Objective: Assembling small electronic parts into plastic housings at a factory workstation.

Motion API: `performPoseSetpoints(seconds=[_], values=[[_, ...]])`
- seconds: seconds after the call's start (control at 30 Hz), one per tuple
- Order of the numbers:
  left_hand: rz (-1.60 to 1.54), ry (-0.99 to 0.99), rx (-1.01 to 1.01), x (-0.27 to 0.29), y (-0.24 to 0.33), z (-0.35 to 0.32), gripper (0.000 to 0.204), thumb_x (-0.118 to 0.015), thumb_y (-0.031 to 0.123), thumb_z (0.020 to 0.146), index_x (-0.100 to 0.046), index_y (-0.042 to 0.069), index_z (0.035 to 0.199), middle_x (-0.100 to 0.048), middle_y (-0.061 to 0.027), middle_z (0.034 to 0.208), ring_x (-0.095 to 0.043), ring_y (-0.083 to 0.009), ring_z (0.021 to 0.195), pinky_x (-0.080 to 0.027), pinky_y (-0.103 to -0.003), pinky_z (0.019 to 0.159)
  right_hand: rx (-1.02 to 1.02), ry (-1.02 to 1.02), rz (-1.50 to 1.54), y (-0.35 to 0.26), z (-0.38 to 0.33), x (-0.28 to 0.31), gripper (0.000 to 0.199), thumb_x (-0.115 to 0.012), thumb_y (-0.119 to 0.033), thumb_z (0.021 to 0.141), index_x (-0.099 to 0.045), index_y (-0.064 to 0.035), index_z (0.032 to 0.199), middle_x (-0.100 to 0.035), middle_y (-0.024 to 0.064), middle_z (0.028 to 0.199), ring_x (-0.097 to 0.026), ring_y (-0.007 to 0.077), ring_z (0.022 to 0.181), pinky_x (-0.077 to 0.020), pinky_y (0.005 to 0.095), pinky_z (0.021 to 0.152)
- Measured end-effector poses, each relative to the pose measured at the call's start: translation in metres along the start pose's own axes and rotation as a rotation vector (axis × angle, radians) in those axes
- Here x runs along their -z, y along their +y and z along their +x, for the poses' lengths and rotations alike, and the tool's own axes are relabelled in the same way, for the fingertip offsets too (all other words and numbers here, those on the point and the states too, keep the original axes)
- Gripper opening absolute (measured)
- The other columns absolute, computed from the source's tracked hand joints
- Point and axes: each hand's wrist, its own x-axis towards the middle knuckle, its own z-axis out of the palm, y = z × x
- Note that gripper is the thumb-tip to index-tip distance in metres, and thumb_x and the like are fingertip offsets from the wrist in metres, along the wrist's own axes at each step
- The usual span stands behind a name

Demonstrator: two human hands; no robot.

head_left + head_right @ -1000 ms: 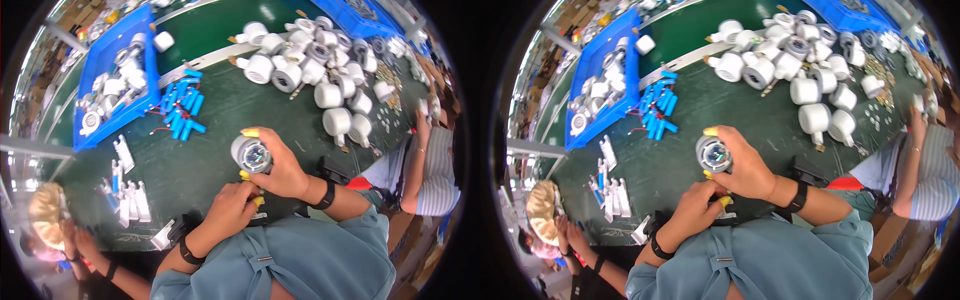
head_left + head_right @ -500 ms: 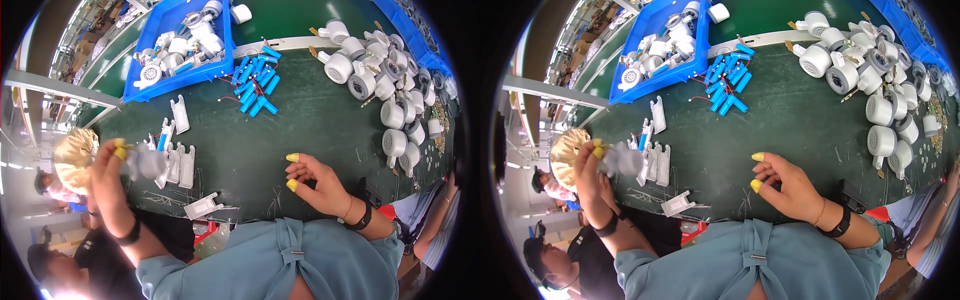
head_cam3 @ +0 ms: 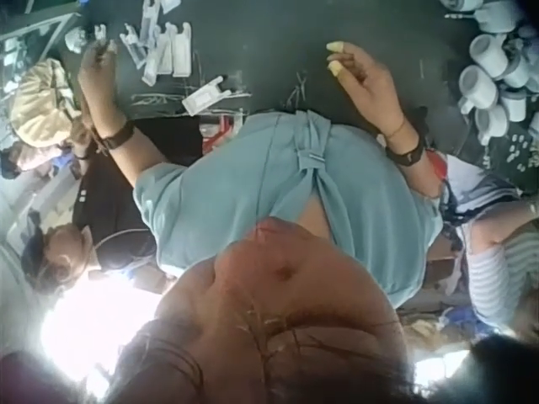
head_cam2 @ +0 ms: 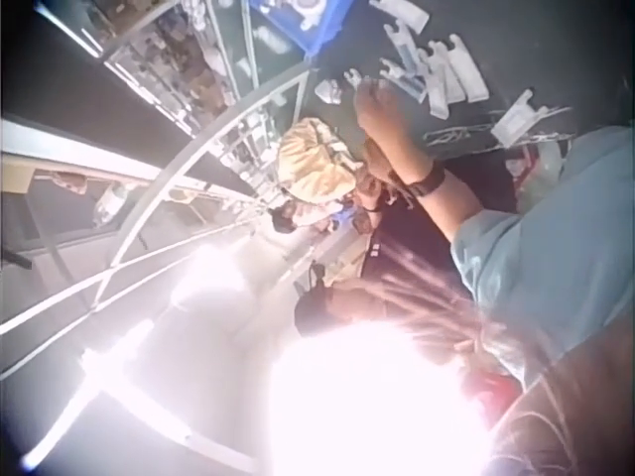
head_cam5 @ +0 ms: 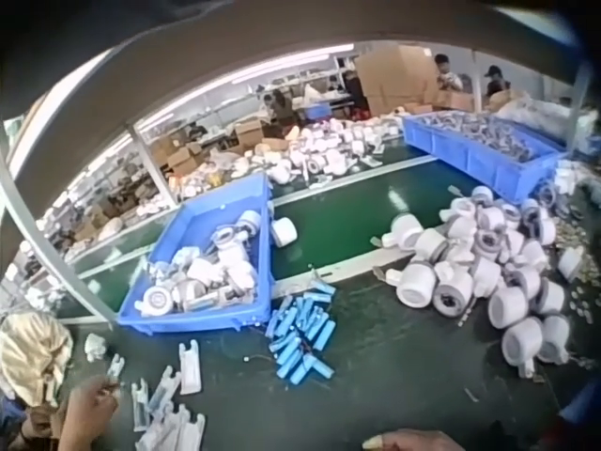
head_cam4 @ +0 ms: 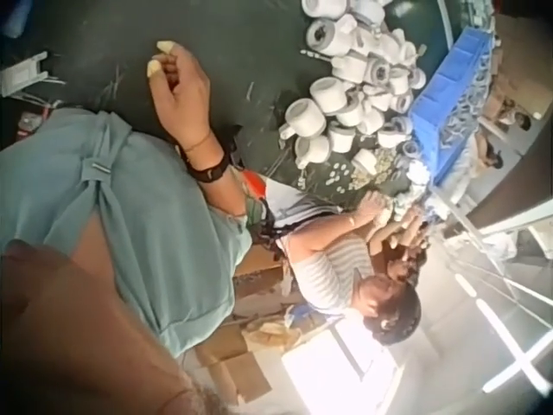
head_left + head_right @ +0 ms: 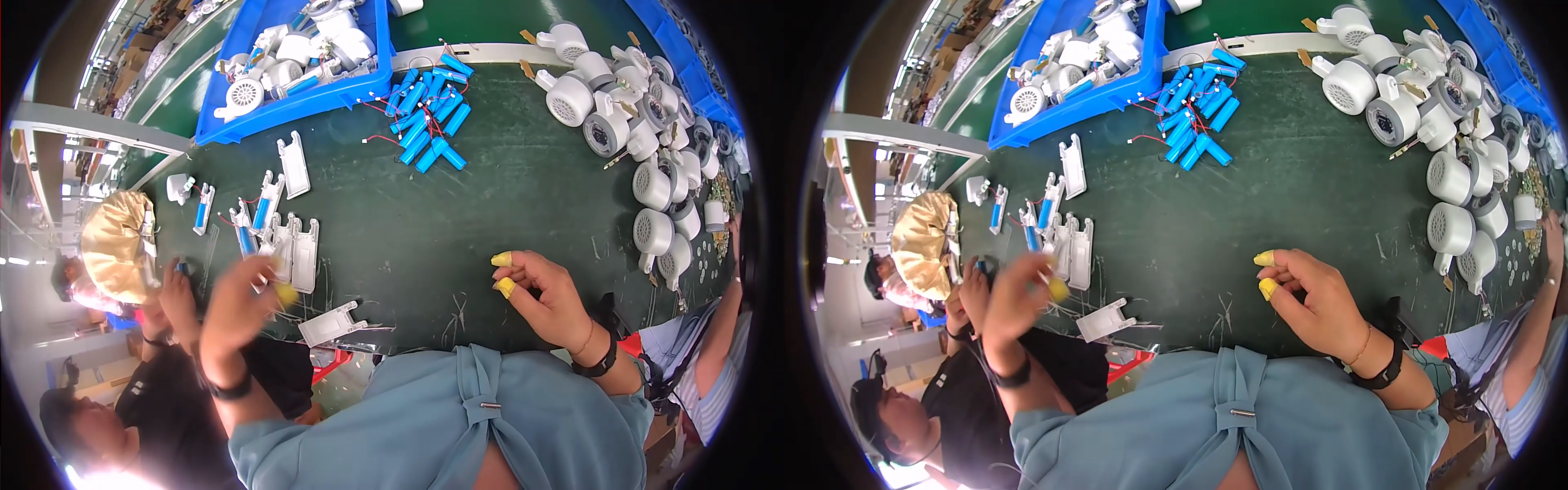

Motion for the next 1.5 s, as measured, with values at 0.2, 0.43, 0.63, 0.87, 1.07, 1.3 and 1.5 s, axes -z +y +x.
performPoseSetpoints(seconds=[0.2, 0.43, 0.63, 0.87, 1.07, 1.3, 1.5], values=[[0.104, -0.081, -0.192, -0.072, 0.062, -0.036, 0.052, -0.069, 0.003, 0.069, -0.057, 0.001, 0.119, -0.056, -0.0198, 0.117, -0.058, -0.041, 0.104, -0.05, -0.044, 0.089, 0.079, -0.068, -0.145, -0.005, 0.001, -0.001, 0.035, -0.06, 0.003, 0.088, -0.058, -0.001, 0.123, -0.063, 0.0106, 0.1, -0.065, 0.0158, 0.082, -0.0521, 0.0256, 0.069], [0.006, 0.0, -0.499, -0.125, 0.121, 0.032, 0.047, -0.071, 0.003, 0.073, -0.059, 0.002, 0.118, -0.058, -0.0191, 0.117, -0.06, -0.0391, 0.104, -0.051, -0.043, 0.088, 0.134, -0.047, -0.209, -0.01, -0.004, -0.003, 0.03, -0.062, 0.0, 0.089, -0.057, -0.0005, 0.119, -0.063, 0.009, 0.099, -0.064, 0.0169, 0.077, -0.0513, 0.027, 0.064], [-0.258, 0.433, -0.184, -0.107, 0.117, 0.127, 0.038, -0.06, 0.007, 0.092, -0.049, -0.005, 0.126, -0.066, -0.0166, 0.098, -0.065, -0.0244, 0.071, -0.053, -0.035, 0.065, 0.037, 0.035, -0.213, -0.01, -0.022, 0.027, 0.026, -0.061, -0.001, 0.091, -0.06, 0.0015, 0.117, -0.065, 0.0085, 0.099, -0.064, 0.0131, 0.08, -0.052, 0.0268, 0.066], [-1.105, 0.172, 0.178, -0.086, 0.074, 0.166, 0.028, -0.062, 0.009, 0.095, -0.061, -0.002, 0.121, -0.07, -0.0145, 0.106, -0.07, -0.0213, 0.091, -0.057, -0.029, 0.075, -0.156, 0.253, 0.314, 0.004, -0.012, 0.045, 0.037, -0.055, -0.015, 0.101, -0.048, -0.0019, 0.135, -0.064, 0.0091, 0.107, -0.064, 0.0145, 0.094, -0.0517, 0.0266, 0.076], [-0.488, 0.477, -0.225, -0.072, 0.098, 0.097, 0.015, -0.057, 0.009, 0.099, -0.062, -0.001, 0.109, -0.065, -0.0034, 0.09, -0.061, -0.0084, 0.074, -0.051, -0.023, 0.069, -0.257, 0.666, 0.765, 0.002, 0.017, 0.071, 0.048, -0.053, -0.015, 0.099, -0.036, 0.0005, 0.141, -0.063, 0.0127, 0.111, -0.065, 0.0193, 0.093, -0.0548, 0.03, 0.075], [-0.902, -0.142, -0.069, -0.08, 0.083, 0.042, 0.019, -0.056, -0.002, 0.094, -0.064, 0.0, 0.111, -0.069, -0.0095, 0.098, -0.067, -0.0172, 0.08, -0.055, -0.028, 0.069, -0.187, 0.61, 1.01, 0.027, 0.057, 0.103, 0.024, -0.051, -0.021, 0.101, -0.06, -0.0015, 0.112, -0.067, 0.0083, 0.105, -0.065, 0.0188, 0.091, -0.0542, 0.0301, 0.077], [-1.016, 0.433, -0.338, -0.083, 0.066, 0.063, 0.019, -0.056, -0.002, 0.094, -0.068, 0.004, 0.108, -0.062, -0.017, 0.122, -0.066, -0.0165, 0.079, -0.054, -0.026, 0.064, -0.151, 0.591, 0.914, 0.025, 0.046, 0.107, 0.018, -0.053, -0.022, 0.1, -0.062, -0.0053, 0.099, -0.065, 0.0019, 0.085, -0.062, 0.0132, 0.075, -0.0507, 0.0261, 0.065]])
